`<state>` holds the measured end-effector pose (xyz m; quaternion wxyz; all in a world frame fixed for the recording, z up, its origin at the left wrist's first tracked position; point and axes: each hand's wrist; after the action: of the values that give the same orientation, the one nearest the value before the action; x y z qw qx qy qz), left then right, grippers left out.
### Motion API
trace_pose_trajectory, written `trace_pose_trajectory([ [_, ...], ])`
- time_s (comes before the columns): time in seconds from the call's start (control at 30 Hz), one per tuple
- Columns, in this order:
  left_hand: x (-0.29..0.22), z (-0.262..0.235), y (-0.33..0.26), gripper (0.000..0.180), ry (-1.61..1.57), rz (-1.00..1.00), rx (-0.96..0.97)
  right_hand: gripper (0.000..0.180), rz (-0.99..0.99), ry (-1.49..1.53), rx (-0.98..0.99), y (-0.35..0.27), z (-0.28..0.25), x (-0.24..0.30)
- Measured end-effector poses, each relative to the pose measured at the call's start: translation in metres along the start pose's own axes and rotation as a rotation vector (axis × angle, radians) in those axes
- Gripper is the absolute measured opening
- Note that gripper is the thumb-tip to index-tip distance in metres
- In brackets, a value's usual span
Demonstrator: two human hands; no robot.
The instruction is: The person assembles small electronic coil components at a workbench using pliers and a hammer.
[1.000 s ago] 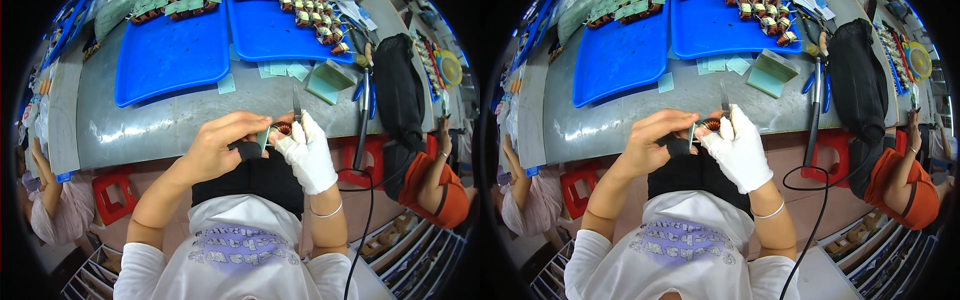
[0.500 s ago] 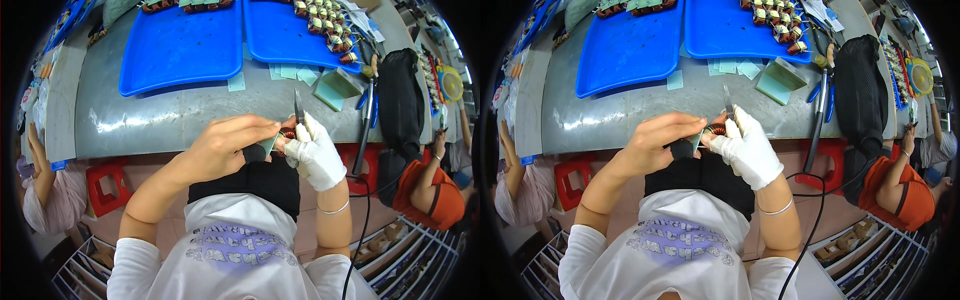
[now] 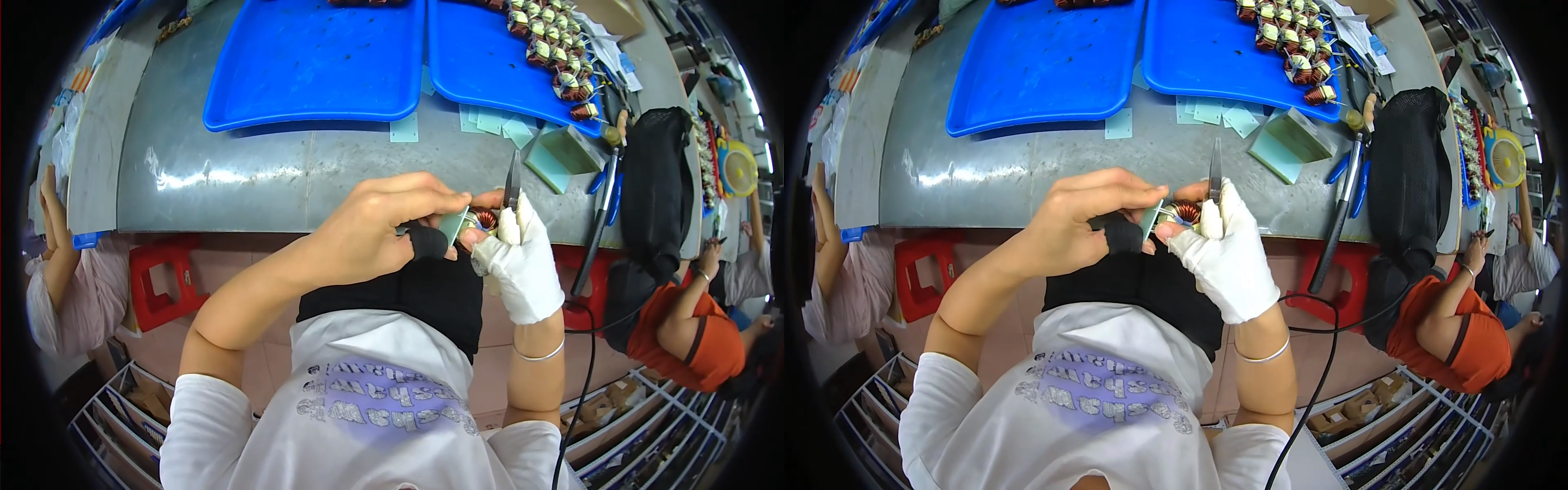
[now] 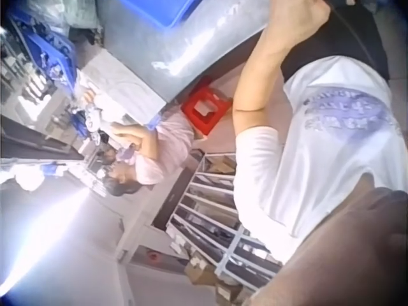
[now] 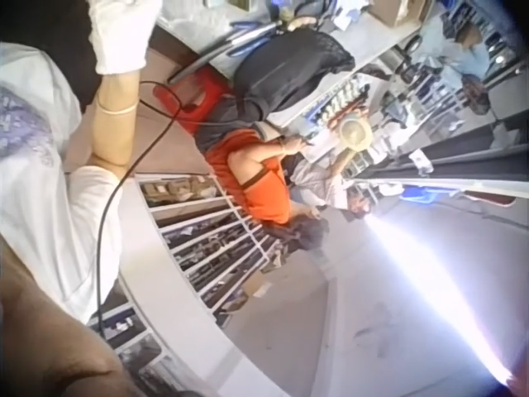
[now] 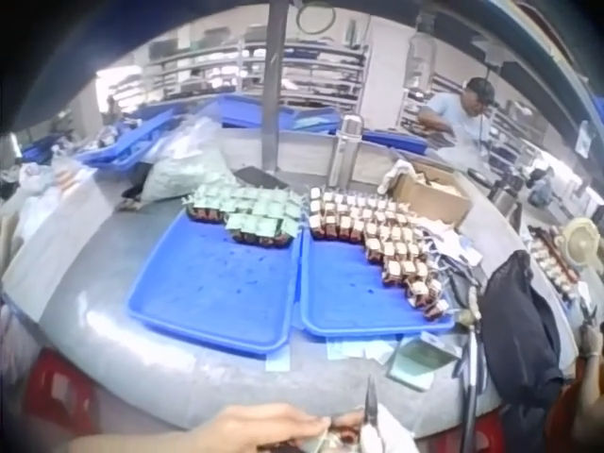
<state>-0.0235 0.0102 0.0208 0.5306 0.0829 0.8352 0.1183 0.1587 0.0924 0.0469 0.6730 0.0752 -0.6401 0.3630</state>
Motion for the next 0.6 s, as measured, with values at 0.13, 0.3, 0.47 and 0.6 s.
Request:
trace_pose_trajectory([
  [0.13,-0.002,0.001,-0.005,0.052,-0.014,-0.042,-0.007,0.035,0.021,-0.019,0.025,0.000,0.000,-0.001],
  [0.3,-0.003,0.003,-0.007,0.050,-0.024,-0.041,-0.035,0.033,0.151,-0.031,0.035,0.002,-0.003,0.004],
  [0.47,-0.005,0.002,-0.011,0.050,-0.028,-0.045,-0.058,0.032,0.145,0.041,0.069,0.003,-0.002,-0.001],
  [0.6,-0.001,0.008,-0.014,0.052,0.040,0.020,-0.127,0.033,0.092,-0.006,0.083,0.005,-0.001,0.000],
])
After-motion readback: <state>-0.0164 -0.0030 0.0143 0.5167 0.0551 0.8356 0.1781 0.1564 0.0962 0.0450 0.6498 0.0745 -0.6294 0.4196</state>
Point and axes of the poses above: each hand's wrist, its own y-axis towards the middle knuckle, its own z-axis out of the palm, x = y × z, and after that the axes turned 8 degrees about y, right-handed
